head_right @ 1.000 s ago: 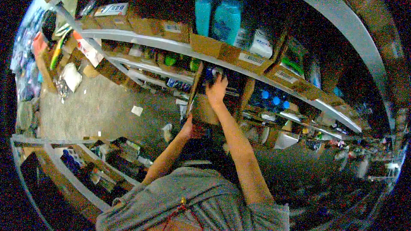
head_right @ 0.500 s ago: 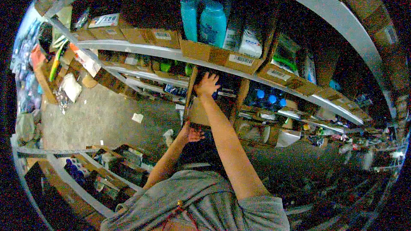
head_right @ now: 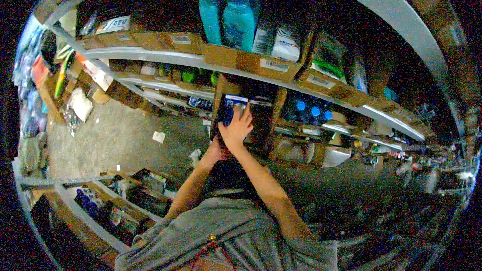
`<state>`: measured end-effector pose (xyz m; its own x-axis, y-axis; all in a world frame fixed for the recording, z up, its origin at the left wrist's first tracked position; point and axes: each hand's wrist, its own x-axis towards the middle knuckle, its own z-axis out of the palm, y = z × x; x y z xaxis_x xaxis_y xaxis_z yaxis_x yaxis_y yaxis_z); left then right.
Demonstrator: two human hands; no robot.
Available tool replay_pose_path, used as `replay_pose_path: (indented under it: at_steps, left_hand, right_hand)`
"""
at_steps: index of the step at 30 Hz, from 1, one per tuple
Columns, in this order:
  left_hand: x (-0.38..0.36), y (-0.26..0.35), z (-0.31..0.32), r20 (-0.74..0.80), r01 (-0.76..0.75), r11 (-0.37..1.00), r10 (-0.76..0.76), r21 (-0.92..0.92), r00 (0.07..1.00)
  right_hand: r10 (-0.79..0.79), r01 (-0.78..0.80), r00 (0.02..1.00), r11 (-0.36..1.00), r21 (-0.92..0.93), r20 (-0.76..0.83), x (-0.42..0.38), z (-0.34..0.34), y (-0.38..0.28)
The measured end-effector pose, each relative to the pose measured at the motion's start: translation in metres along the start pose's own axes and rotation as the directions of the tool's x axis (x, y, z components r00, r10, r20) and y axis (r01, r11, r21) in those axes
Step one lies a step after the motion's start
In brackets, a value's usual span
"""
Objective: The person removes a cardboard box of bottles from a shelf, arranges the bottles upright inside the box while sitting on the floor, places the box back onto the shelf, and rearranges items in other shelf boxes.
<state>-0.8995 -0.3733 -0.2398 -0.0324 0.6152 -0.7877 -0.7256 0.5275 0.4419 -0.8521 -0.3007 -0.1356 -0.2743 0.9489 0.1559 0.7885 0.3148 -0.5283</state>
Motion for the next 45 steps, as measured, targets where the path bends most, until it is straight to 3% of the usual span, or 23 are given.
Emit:
replay_pose_path:
  at_steps: [2, 4, 7, 9, 10, 12, 13, 14, 15, 17, 18, 20, 21, 22, 24, 28, 33, 36, 38, 42, 45]
  left_hand:
    - [-0.002, 0.004, 0.006, 0.108, -0.157, 0.964, 0.184, -0.214, 0.977]
    - [-0.026, 0.017, 0.017, 0.122, -0.111, 0.969, 0.140, -0.219, 0.983]
    - [-0.042, 0.022, 0.020, 0.130, -0.093, 0.975, 0.120, -0.202, 0.984]
    - [-0.059, 0.025, 0.021, 0.105, -0.077, 0.995, 0.070, 0.058, 0.992]
    - [-0.058, 0.022, 0.020, 0.105, -0.076, 0.996, 0.070, 0.056, 0.992]
    - [-0.054, 0.016, 0.020, 0.036, -0.131, 0.964, 0.126, 0.230, 0.991]
    - [-0.060, 0.015, 0.022, 0.020, -0.197, 0.950, 0.198, 0.240, 0.980]
    - [-0.059, 0.015, 0.022, 0.018, -0.196, 0.952, 0.197, 0.235, 0.980]
    - [-0.055, 0.016, 0.020, 0.007, -0.141, 0.966, 0.143, 0.218, 0.990]
    - [-0.048, 0.017, 0.019, -0.007, -0.079, 0.980, 0.081, 0.180, 0.997]
    - [-0.050, 0.019, 0.021, -0.005, -0.083, 0.979, 0.085, 0.187, 0.996]
    - [-0.055, 0.021, 0.024, -0.021, -0.114, 0.962, 0.123, 0.249, 0.992]
    - [-0.054, 0.019, 0.024, -0.024, -0.115, 0.962, 0.125, 0.248, 0.992]
    - [-0.048, 0.018, 0.024, -0.035, -0.086, 0.973, 0.095, 0.215, 0.995]
    - [-0.046, 0.016, 0.022, -0.052, -0.057, 0.982, 0.067, 0.179, 0.996]
    - [-0.051, 0.015, 0.023, -0.038, -0.099, 0.977, 0.109, 0.189, 0.993]
    - [-0.033, 0.012, 0.018, -0.067, -0.083, 0.983, 0.095, 0.165, 0.993]
    - [-0.033, 0.013, 0.016, -0.049, -0.063, 0.968, 0.077, 0.243, 0.996]
    - [-0.048, 0.019, 0.026, -0.053, -0.112, 0.970, 0.126, 0.215, 0.991]
    - [-0.049, 0.019, 0.028, -0.025, -0.111, 0.972, 0.119, 0.205, 0.993]
    - [-0.038, 0.017, 0.025, -0.056, -0.103, 0.978, 0.115, 0.180, 0.992]
  right_hand:
    - [0.007, -0.006, 1.000, 0.999, -0.038, 0.024, -0.009, 0.015, 0.004]
    - [-0.099, 0.099, 0.995, 0.995, 0.005, -0.032, -0.017, 0.026, 0.008]
    - [-0.170, 0.170, 0.985, 0.984, 0.057, 0.004, -0.018, 0.024, 0.015]
    - [-0.263, 0.260, 0.965, 0.949, 0.179, -0.007, -0.014, 0.017, 0.021]
    - [-0.264, 0.261, 0.965, 0.949, 0.178, -0.005, -0.010, 0.012, 0.024]
    - [-0.252, 0.224, 0.967, 0.895, 0.385, 0.025, 0.002, 0.001, 0.030]
    - [-0.271, 0.274, 0.961, 0.902, 0.335, -0.057, 0.016, -0.005, 0.034]
    - [-0.280, 0.304, 0.943, 0.944, 0.125, -0.178, 0.034, -0.003, 0.042]
    - [-0.219, 0.231, 0.938, 0.973, 0.014, -0.269, 0.051, -0.001, 0.045]
    - [0.023, -0.020, 0.997, 0.999, 0.048, -0.074, 0.078, -0.008, 0.047]
    - [0.025, -0.021, 0.996, 0.998, 0.052, -0.081, 0.088, -0.003, 0.053]
    - [0.050, -0.056, 0.993, 0.997, 0.055, 0.110, 0.105, 0.017, 0.068]
    - [0.154, -0.153, 0.948, 0.988, -0.026, 0.277, 0.110, 0.011, 0.061]
    - [0.146, -0.146, 0.950, 0.989, -0.021, 0.277, 0.108, 0.001, 0.050]
    - [0.127, -0.029, 0.959, 0.933, -0.360, 0.252, 0.099, -0.012, 0.031]
    - [0.096, 0.052, 0.935, 0.914, -0.402, 0.340, 0.110, 0.007, 0.044]
    - [0.130, -0.060, 0.979, 0.921, -0.386, 0.158, 0.102, -0.025, 0.020]
    - [0.134, -0.091, 0.986, 0.928, -0.362, 0.097, 0.090, -0.038, 0.017]
    - [0.046, -0.059, 0.998, 0.953, -0.296, -0.049, 0.066, -0.050, 0.015]
    - [-0.051, 0.074, 0.996, 0.913, -0.402, 0.068, 0.016, -0.059, 0.021]
    - [0.002, 0.045, 0.993, 0.921, -0.386, 0.120, -0.004, -0.042, 0.037]
